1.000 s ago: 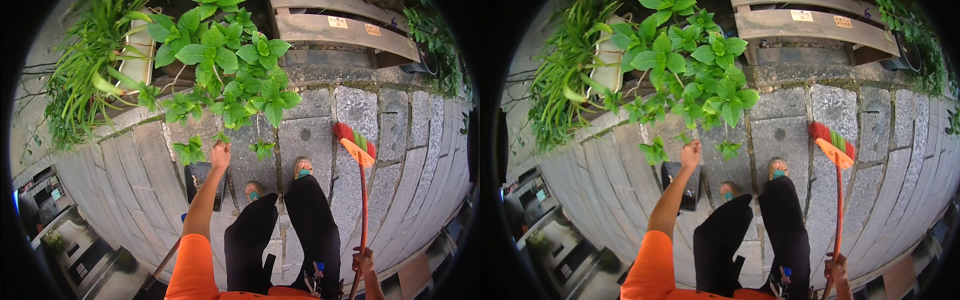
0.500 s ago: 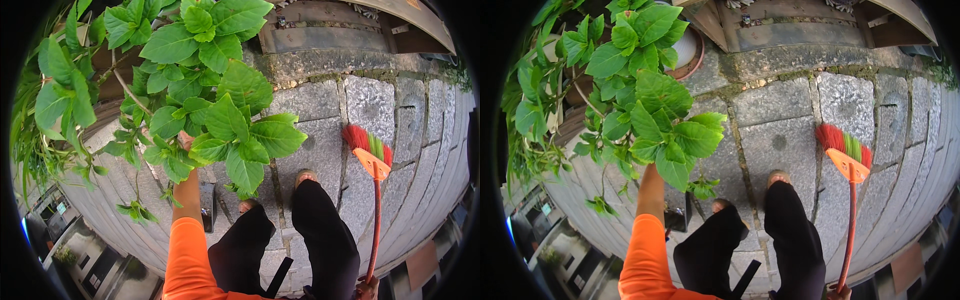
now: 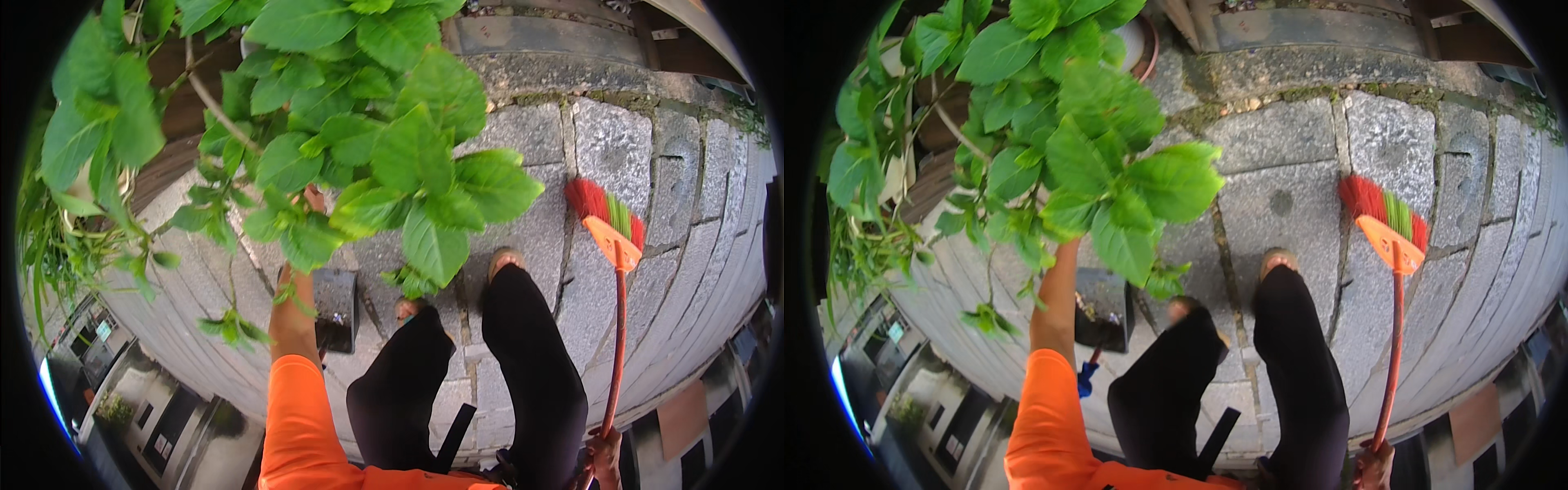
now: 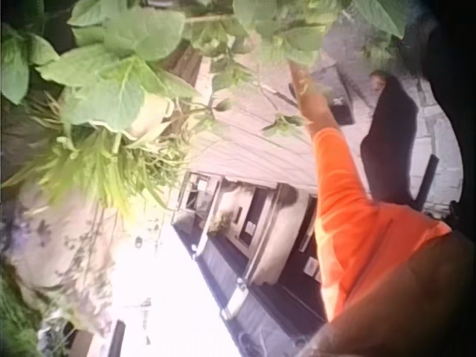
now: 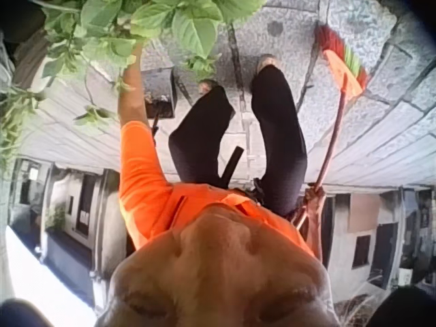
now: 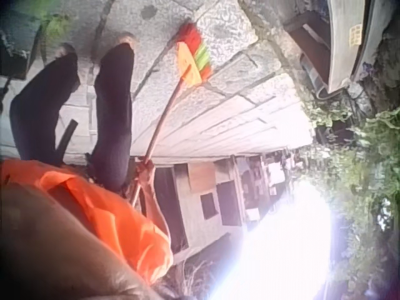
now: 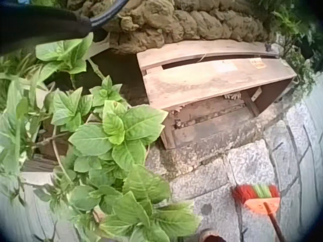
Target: The person sweeps a stone-paved outdoor area using a broom and dustpan. They gather debris from the ground and transfer it into the dustpan, moving along the path and around potted plants.
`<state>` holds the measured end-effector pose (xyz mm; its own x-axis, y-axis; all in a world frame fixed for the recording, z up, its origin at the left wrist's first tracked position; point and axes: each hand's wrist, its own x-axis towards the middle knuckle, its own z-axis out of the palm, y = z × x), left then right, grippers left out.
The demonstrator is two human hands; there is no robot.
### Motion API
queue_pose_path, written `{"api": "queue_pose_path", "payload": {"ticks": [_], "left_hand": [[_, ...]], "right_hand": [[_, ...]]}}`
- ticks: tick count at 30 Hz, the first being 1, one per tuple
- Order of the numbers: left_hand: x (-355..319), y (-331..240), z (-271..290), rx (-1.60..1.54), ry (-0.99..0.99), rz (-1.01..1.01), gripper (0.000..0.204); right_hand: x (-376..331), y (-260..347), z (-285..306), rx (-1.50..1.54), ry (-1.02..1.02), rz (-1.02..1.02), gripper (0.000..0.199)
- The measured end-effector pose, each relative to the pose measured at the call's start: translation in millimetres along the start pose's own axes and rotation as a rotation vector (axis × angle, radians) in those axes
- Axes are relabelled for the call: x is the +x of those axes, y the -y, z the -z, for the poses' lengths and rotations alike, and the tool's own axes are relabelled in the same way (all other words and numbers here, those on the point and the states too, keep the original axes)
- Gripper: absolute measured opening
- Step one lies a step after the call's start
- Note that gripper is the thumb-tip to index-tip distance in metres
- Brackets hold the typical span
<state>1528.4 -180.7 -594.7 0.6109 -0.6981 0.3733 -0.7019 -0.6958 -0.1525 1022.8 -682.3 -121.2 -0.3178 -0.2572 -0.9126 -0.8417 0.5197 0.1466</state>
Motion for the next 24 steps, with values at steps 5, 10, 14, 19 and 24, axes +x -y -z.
{"api": "queue_pose_path", "payload": {"ticks": [5, 10, 14, 19, 24], "left_hand": [[14.7, -111.5, 153.4, -0.221, 0.574, 0.77, 0.009], [-66.8, -107.0, 266.2, 0.051, 1.187, 1.095, 0.023], [-41.1, -128.3, 327.7, -0.025, 1.022, 0.987, 0.031], [-29.8, -141.2, 384.3, -0.783, 0.66, 0.957, 0.006], [20.6, -155.3, 477.2, -0.805, 1.142, 1.419, 0.012]], "right_hand": [[-20.9, -16.7, -5.6, 0.009, -0.069, 0.047, 0.024], [-22.0, -9.2, 1.8, -0.071, -0.007, 0.165, 0.026], [-52.3, -3.0, 16.8, 0.153, 0.091, 0.104, 0.029], [-107.6, -59.5, 48.0, 0.33, 0.183, 0.028, 0.014], [-166.4, -58.2, 54.1, 0.195, 0.02, 0.269, 0.009]]}}
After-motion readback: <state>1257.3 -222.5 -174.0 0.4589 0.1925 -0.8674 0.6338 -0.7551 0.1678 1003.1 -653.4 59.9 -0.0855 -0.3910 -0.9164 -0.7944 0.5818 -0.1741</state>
